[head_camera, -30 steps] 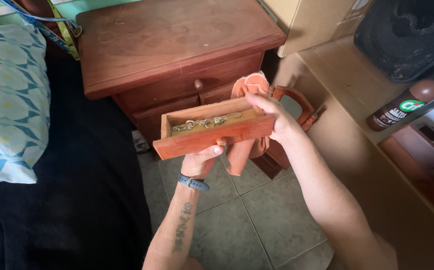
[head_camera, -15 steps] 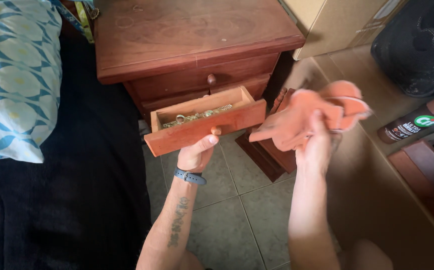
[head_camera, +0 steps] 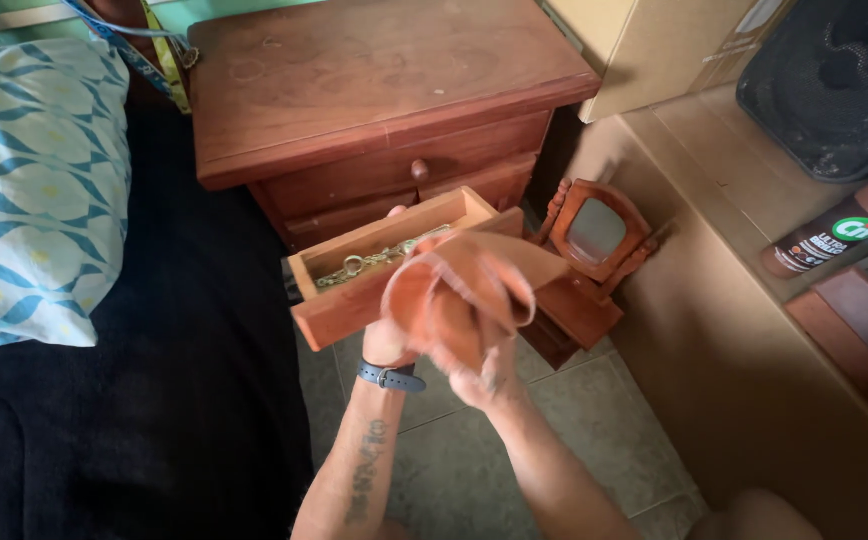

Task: Cleaning a wooden jewelry box and its miniature vanity set using a cloth.

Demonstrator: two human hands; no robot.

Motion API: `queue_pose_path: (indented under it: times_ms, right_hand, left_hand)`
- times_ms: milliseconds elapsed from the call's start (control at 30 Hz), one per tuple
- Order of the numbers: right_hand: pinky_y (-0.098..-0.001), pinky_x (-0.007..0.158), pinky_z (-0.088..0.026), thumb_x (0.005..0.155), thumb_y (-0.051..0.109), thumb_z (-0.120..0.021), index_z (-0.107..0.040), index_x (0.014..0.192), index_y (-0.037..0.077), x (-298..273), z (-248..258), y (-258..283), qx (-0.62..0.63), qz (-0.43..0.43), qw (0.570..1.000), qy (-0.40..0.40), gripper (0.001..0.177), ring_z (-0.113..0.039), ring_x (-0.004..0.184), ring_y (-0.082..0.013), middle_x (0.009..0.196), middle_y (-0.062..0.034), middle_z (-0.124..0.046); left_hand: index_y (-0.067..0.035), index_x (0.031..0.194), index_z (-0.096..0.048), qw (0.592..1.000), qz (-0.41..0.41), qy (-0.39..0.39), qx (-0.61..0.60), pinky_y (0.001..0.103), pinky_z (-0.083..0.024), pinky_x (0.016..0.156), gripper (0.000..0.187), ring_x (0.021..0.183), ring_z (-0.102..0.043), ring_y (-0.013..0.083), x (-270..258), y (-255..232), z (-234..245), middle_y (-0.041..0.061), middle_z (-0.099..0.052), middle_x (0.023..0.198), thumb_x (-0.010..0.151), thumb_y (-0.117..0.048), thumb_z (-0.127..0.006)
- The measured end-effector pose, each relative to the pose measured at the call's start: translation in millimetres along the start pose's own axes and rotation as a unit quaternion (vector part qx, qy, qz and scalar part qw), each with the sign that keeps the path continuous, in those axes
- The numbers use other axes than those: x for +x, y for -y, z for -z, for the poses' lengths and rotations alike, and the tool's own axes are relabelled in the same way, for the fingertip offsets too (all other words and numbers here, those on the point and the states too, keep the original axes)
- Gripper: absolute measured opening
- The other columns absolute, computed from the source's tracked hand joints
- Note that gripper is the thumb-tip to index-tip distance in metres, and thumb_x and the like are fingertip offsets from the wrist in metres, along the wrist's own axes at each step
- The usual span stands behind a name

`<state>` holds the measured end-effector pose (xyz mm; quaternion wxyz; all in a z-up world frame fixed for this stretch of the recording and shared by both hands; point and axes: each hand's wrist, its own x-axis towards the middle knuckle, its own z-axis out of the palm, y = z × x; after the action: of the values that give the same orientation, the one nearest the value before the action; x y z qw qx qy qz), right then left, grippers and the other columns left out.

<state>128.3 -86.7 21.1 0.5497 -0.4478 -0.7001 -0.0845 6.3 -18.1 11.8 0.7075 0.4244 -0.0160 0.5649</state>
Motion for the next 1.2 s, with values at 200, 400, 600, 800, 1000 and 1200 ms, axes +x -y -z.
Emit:
queue_pose_path:
  times_ms: [200, 400, 600, 800, 1000, 1200]
  right_hand:
    - [-0.0509, 0.115, -0.046, 0.087, 0.03, -0.077, -0.054, 0.139, -0.002, 11.0, 3.8, -20.4, 0.121, 0.046, 0.991, 0.017, 0.066, -0.058, 0.132, -0.0407, 0.144, -0.0188, -0.057]
    - [-0.0481, 0.111, -0.05, 0.094, 0.026, -0.072, -0.062, 0.135, 0.003, 8.6, -7.6, -25.9, -0.032, -0.046, 0.997, -0.057, 0.048, -0.061, 0.13, -0.0402, 0.139, -0.0204, -0.059]
    - [-0.0435, 0.103, -0.055, 0.095, 0.028, -0.073, -0.061, 0.133, 0.001, 28.1, -6.3, 15.4, 0.125, -0.028, 0.986, -0.11, 0.048, -0.066, 0.119, -0.0297, 0.129, -0.0151, -0.065]
    - [-0.0449, 0.082, -0.051, 0.092, 0.02, -0.074, -0.06, 0.135, 0.002, 37.7, -6.8, 13.6, 0.216, -0.247, 0.936, -0.128, 0.05, -0.061, 0.092, -0.0329, 0.109, -0.0205, -0.067]
    - [-0.0464, 0.093, -0.054, 0.092, 0.0, -0.059, -0.055, 0.118, 0.003, 50.9, -0.2, 7.3, -0.054, 0.011, 0.984, -0.169, 0.026, -0.064, 0.105, -0.0367, 0.114, -0.0204, -0.064]
    - [-0.0265, 0.061, -0.036, 0.103, 0.007, -0.064, -0.066, 0.127, 0.0, -0.8, 0.6, -118.3, 0.441, -0.415, 0.734, -0.306, 0.025, -0.048, 0.077, -0.0144, 0.111, -0.0089, -0.067]
  left_hand:
    - [-0.004, 0.158, -0.033, 0.999, 0.005, -0.043, -0.022, 0.044, -0.041, 0.121, 0.088, 0.141, -0.05, 0.0275, -3.6, 5.4, -6.3, 0.014, -0.049, 0.154, 0.086, -0.02, -0.08]
    - [-0.013, 0.163, -0.022, 0.997, -0.025, -0.073, 0.027, 0.044, -0.042, 0.117, 0.099, 0.138, -0.05, 0.0263, 7.1, -6.3, -39.7, 0.012, -0.049, 0.15, 0.082, -0.015, -0.079]
    - [-0.007, 0.16, -0.034, 0.997, -0.02, -0.081, -0.003, 0.044, -0.043, 0.117, 0.091, 0.137, -0.051, 0.0282, -2.2, 15.3, -12.4, 0.014, -0.054, 0.147, 0.078, -0.014, -0.075]
    - [-0.002, 0.151, -0.046, 0.984, -0.077, -0.123, 0.102, 0.044, -0.039, 0.124, 0.073, 0.142, -0.047, 0.0308, -2.9, 16.3, -9.5, 0.015, -0.052, 0.149, 0.088, -0.02, -0.076]
    - [-0.01, 0.15, -0.036, 0.979, 0.065, -0.056, -0.187, 0.045, -0.041, 0.11, 0.09, 0.125, -0.06, 0.0259, 12.6, -9.2, -42.9, 0.007, -0.065, 0.137, 0.078, -0.033, -0.085]
    - [-0.005, 0.16, -0.036, 0.988, -0.074, -0.132, -0.02, 0.053, -0.039, 0.118, 0.084, 0.102, -0.061, 0.0167, 5.4, 4.5, -26.7, 0.003, -0.065, 0.105, 0.082, 0.004, -0.067]
